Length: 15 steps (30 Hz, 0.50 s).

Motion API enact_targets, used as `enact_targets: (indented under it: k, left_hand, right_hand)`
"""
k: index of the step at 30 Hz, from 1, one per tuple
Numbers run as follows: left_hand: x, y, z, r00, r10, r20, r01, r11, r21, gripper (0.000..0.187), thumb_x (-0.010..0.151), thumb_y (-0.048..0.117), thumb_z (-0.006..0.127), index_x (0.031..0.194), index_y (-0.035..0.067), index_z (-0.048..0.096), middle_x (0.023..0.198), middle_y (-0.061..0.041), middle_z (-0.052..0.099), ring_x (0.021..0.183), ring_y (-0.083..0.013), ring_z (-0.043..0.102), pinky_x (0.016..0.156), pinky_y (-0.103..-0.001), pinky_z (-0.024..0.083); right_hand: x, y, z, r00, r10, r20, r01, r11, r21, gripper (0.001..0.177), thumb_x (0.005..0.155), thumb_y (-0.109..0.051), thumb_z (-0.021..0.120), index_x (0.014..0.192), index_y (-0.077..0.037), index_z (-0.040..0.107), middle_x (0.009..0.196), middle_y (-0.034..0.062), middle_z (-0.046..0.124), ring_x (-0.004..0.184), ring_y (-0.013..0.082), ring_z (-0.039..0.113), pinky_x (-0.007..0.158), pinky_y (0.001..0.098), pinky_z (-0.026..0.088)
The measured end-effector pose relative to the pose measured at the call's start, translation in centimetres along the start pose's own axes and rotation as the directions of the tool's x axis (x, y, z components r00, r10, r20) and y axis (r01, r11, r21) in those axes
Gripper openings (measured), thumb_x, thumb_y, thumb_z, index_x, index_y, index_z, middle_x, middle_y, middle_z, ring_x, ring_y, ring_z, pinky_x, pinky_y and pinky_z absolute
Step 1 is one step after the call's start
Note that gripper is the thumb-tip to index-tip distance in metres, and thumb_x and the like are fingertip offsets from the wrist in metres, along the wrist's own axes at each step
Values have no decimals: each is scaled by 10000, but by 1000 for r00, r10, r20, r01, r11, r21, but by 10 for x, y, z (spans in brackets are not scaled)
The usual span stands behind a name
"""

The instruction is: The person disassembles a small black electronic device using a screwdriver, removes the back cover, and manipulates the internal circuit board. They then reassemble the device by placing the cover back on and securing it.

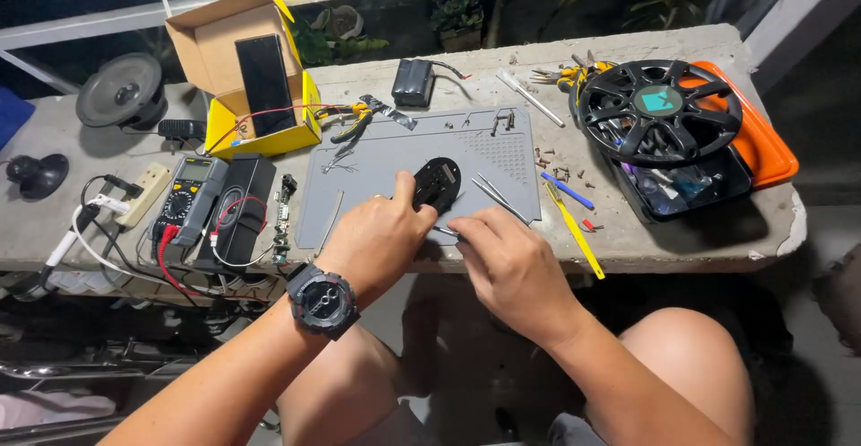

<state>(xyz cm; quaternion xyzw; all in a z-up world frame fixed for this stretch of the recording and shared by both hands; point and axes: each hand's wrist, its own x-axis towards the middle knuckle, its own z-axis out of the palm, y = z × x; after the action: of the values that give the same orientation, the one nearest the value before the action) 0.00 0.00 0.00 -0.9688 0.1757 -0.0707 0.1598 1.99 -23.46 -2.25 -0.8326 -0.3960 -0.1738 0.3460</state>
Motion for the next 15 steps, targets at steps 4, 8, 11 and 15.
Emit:
enact_targets:
  k: [4,8,11,15]
  left_hand:
    - [5,5,-6,1000,7,19,-9,992,125,297,965,180,854,1262,178,844,1439,-307,606,811,-431,861,681,-475,715]
    - [9,2,-20,995,-14,-97,1,991,-132,309,864,223,945,1145,142,845,1553,-346,593,1011,-542,826,763,-558,691]
    - [12,-10,-23,961,-61,-271,-25,952,-304,151,907,158,847,1027,120,763,1477,-256,643,1101,-533,794,819,-536,663]
    - [28,-44,-6,870,-286,-402,52,863,-502,194,1099,166,536,958,88,644,883,-145,599,867,-480,699,791,-544,564]
  right_hand:
    - [-2,11,-11,999,34,-42,-31,998,63,296,1037,-68,785,1319,-158,796,1014,36,709,939,303,812,816,415,665]
    - [-4,34,-21,986,154,-57,-152,987,50,261,1041,-162,792,1299,-193,822,985,45,748,925,315,816,800,436,666]
    - [-8,53,-19,974,216,-74,-217,976,-5,224,1047,-200,793,1265,-214,840,959,29,761,914,295,819,794,421,663]
    - [-10,62,-9,965,241,-104,-250,965,-83,160,1062,-249,773,1200,-260,855,961,9,770,924,301,823,793,445,671]
